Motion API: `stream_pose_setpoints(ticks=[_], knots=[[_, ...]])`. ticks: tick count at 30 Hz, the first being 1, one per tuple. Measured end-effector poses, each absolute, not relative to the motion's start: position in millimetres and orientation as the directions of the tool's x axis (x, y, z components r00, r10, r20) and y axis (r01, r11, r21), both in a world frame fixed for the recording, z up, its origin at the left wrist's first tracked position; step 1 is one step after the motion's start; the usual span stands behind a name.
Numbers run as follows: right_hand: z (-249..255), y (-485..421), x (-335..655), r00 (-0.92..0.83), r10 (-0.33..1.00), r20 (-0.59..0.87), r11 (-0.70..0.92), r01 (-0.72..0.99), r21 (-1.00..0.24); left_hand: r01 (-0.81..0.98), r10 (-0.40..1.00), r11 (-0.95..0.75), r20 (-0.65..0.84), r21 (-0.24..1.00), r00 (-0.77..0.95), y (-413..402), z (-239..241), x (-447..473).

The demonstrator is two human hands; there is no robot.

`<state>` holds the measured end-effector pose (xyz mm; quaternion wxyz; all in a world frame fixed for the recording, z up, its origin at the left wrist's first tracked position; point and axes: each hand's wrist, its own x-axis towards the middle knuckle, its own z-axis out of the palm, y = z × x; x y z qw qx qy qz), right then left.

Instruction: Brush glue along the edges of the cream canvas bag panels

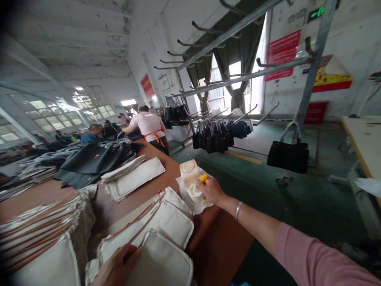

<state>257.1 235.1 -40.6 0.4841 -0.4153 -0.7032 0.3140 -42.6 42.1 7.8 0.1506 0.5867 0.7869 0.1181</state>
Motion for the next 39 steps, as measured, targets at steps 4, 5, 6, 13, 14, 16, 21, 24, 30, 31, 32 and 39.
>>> stream_pose_setpoints(ticks=[4,5,6,13,14,16,21,24,30,31,32,39], knots=[[-41,226,266,-0.257,0.847,0.465,0.527,0.298,-0.796,0.85,0.973,0.23,-0.085,0.473,-0.215,38,14,-21],[-41,221,269,-0.283,0.832,0.477,0.548,0.296,-0.782,0.841,0.973,0.228,-0.082,0.491,-0.216,37,14,-17],[-42,214,272,-0.311,0.815,0.488,0.571,0.29,-0.768,0.83,0.972,0.232,-0.082,0.507,-0.221,35,13,-14],[-38,170,297,-0.342,0.77,0.539,0.622,0.214,-0.753,0.611,0.975,0.218,-0.189,0.761,-0.113,18,13,-4],[-33,164,297,-0.302,0.797,0.523,0.589,0.196,-0.784,0.574,0.973,0.228,-0.205,0.787,-0.105,15,15,-2],[-20,152,295,-0.208,0.875,0.438,0.462,0.084,-0.883,0.504,0.969,0.247,-0.222,0.828,-0.109,8,19,3],[19,113,278,-0.211,0.951,0.227,0.137,-0.371,-0.918,0.363,0.964,0.256,-0.208,0.896,-0.166,-9,32,26],[36,93,270,-0.319,0.926,0.201,0.043,-0.441,-0.897,0.408,0.968,0.217,-0.142,0.887,-0.206,-17,41,39],[43,73,257,-0.439,0.868,0.233,0.065,-0.364,-0.929,0.578,0.982,0.156,-0.062,0.801,-0.179,-23,46,46],[43,72,255,-0.442,0.863,0.243,0.089,-0.341,-0.936,0.594,0.984,0.152,-0.064,0.79,-0.166,-24,45,45],[42,73,254,-0.437,0.863,0.253,0.114,-0.32,-0.941,0.606,0.986,0.15,-0.071,0.781,-0.152,-24,44,45],[45,72,265,-0.336,0.899,0.281,0.204,-0.246,-0.947,0.611,0.979,0.204,-0.147,0.765,-0.142,-26,45,46]])
